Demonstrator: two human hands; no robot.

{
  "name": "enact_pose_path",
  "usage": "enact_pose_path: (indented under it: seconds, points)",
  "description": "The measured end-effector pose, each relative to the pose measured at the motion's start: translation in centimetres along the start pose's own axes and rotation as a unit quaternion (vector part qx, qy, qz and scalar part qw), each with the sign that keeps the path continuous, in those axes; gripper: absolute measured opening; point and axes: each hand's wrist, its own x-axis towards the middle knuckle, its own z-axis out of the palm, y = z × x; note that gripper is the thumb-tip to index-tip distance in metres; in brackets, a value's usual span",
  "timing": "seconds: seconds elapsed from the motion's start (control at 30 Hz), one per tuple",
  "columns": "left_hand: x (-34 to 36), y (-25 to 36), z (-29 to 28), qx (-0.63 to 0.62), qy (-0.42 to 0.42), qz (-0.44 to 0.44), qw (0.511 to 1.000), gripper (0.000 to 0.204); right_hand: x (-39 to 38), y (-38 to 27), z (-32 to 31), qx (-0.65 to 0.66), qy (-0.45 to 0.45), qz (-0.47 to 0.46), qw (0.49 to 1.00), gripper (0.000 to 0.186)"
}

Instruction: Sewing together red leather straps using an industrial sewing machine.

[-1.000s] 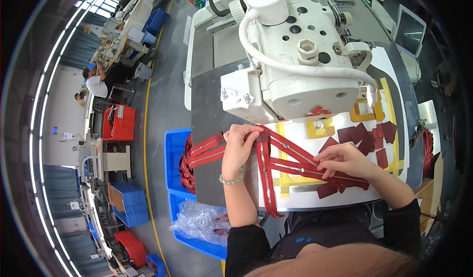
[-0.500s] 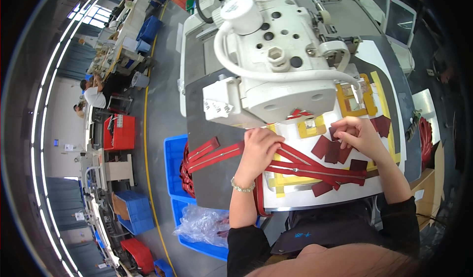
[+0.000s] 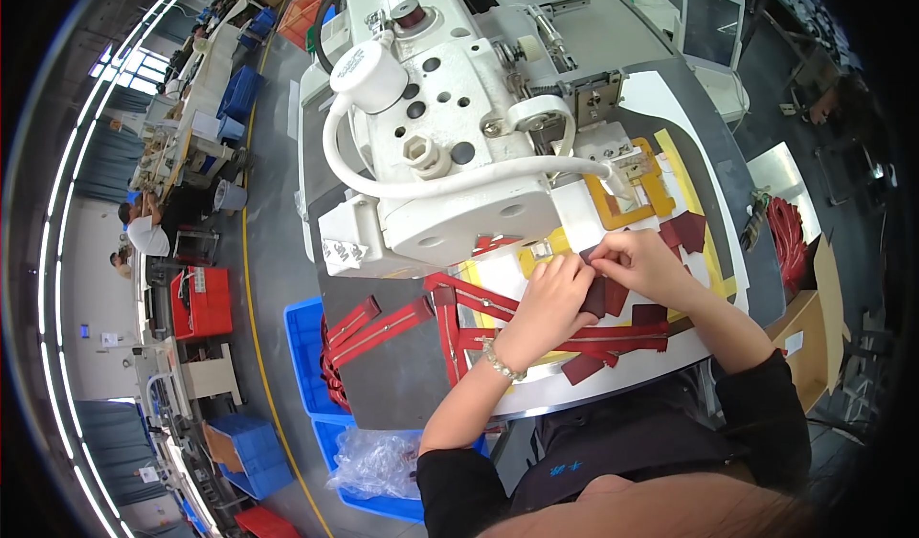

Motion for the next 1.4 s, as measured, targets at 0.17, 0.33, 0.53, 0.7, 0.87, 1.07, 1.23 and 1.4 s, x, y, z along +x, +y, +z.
enact_pose_path:
  seconds: [0.17, 0.33, 0.53, 0.7, 0.87, 1.07, 1.23, 1.4]
  points:
    - [0.5, 0.3, 0.2, 0.008, 0.014, -0.041, 0.999, 0.045, -0.2, -0.3, -1.5, -0.009, 0.008, 0.040, 0.999, 0.018]
    - [-0.5, 1.0, 0.2, -0.002, 0.150, 0.061, 0.987, 0.021, -0.3, 1.0, -2.0, 0.157, -0.085, 0.141, 0.974, 0.026]
    - [-2.1, 0.9, 0.3, 0.137, 0.181, 0.283, 0.932, 0.038, -0.5, 1.7, 0.1, 0.390, -0.241, 0.195, 0.867, 0.012]
    - [-2.5, -0.1, 1.2, 0.028, 0.189, 0.243, 0.951, 0.038, -0.6, 2.5, 0.4, 0.380, -0.229, 0.157, 0.882, 0.011]
    - [-2.6, -0.5, 2.0, -0.193, 0.185, 0.017, 0.963, 0.026, -1.1, 0.9, 0.6, 0.257, -0.148, 0.024, 0.955, 0.011]
    - [-2.7, -0.3, 2.2, -0.328, 0.220, -0.120, 0.911, 0.016, -1.0, -0.1, 1.6, 0.283, -0.090, 0.041, 0.954, 0.016]
    - [-2.9, -1.1, 2.5, -0.358, 0.299, -0.146, 0.872, 0.012, -0.8, 1.3, 2.2, 0.342, -0.128, 0.042, 0.930, 0.030]
    - [-2.9, -0.9, 2.9, -0.397, 0.287, -0.170, 0.855, 0.011, -1.1, 1.4, 2.5, 0.292, -0.104, 0.053, 0.949, 0.024]
